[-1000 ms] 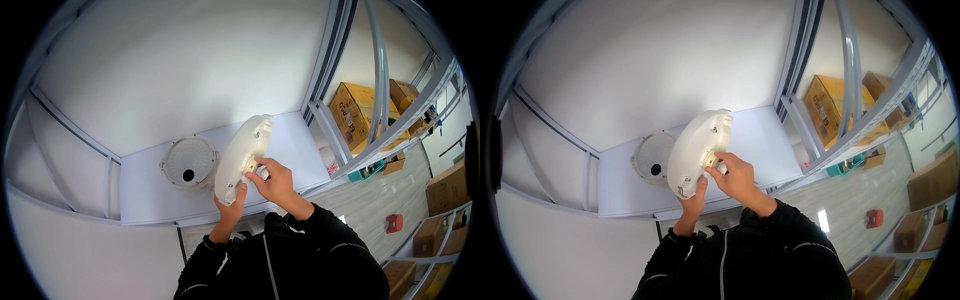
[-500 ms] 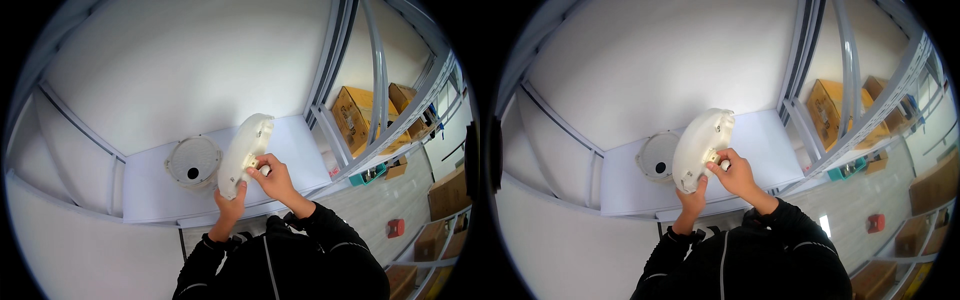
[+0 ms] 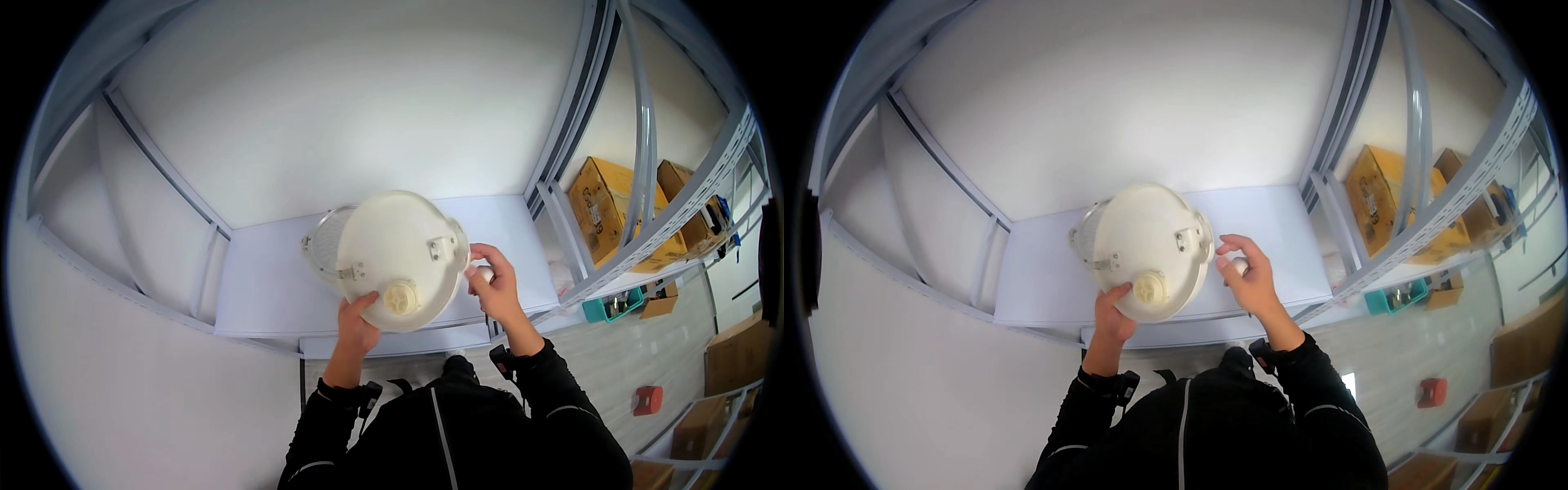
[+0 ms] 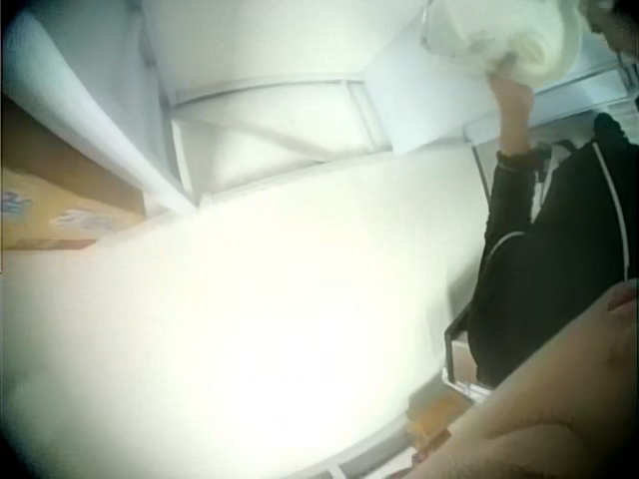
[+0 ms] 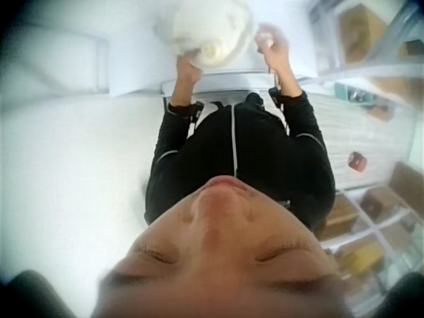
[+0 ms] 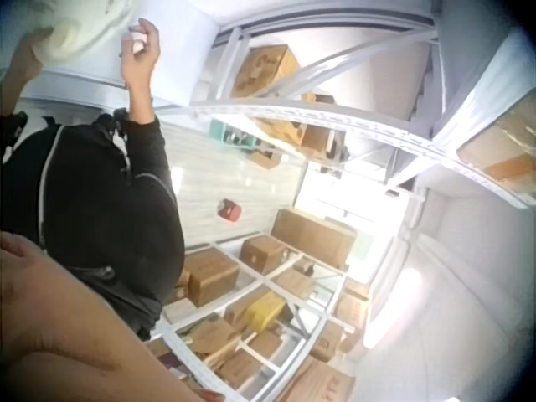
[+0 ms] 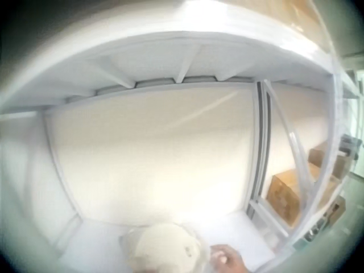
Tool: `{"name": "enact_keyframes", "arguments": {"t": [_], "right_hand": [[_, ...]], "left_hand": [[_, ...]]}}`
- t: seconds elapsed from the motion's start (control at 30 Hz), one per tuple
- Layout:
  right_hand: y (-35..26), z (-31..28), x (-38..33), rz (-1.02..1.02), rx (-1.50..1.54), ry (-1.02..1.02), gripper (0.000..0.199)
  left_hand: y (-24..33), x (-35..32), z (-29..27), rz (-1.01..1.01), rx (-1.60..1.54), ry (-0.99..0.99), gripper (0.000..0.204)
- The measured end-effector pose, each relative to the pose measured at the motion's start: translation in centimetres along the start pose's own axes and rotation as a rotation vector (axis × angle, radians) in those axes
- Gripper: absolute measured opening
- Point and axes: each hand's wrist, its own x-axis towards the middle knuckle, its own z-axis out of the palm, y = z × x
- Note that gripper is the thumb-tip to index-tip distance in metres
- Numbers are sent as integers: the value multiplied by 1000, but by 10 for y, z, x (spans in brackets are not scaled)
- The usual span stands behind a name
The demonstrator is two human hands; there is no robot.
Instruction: The person assembles a white circular light fixture on a shelf. They use a screwdriver to tighten screws, insert a socket into the fixture, and place a bulb into the socket. The person then closes the fixture cover and continues to secure it with screws.
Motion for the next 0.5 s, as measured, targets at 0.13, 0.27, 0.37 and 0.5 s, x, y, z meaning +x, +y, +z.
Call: {"name": "enact_keyframes", "arguments": {"t": [0.13,0.27,0.37,0.5], "right_hand": [[8,15,-10,-292,-183,-246,61],[19,21,-28,-346,-212,-278,72],[9,29,-26,-344,-191,-258,60],[-5,41,-27,-65,-33,-172,42]], "left_hand": [[3,-8,-15,-270,-194,-294,53],[1,-14,-12,-372,-80,-171,54],[4,-15,-10,-335,-11,-173,55],[2,-24,-6,-254,77,-129,62]]}}
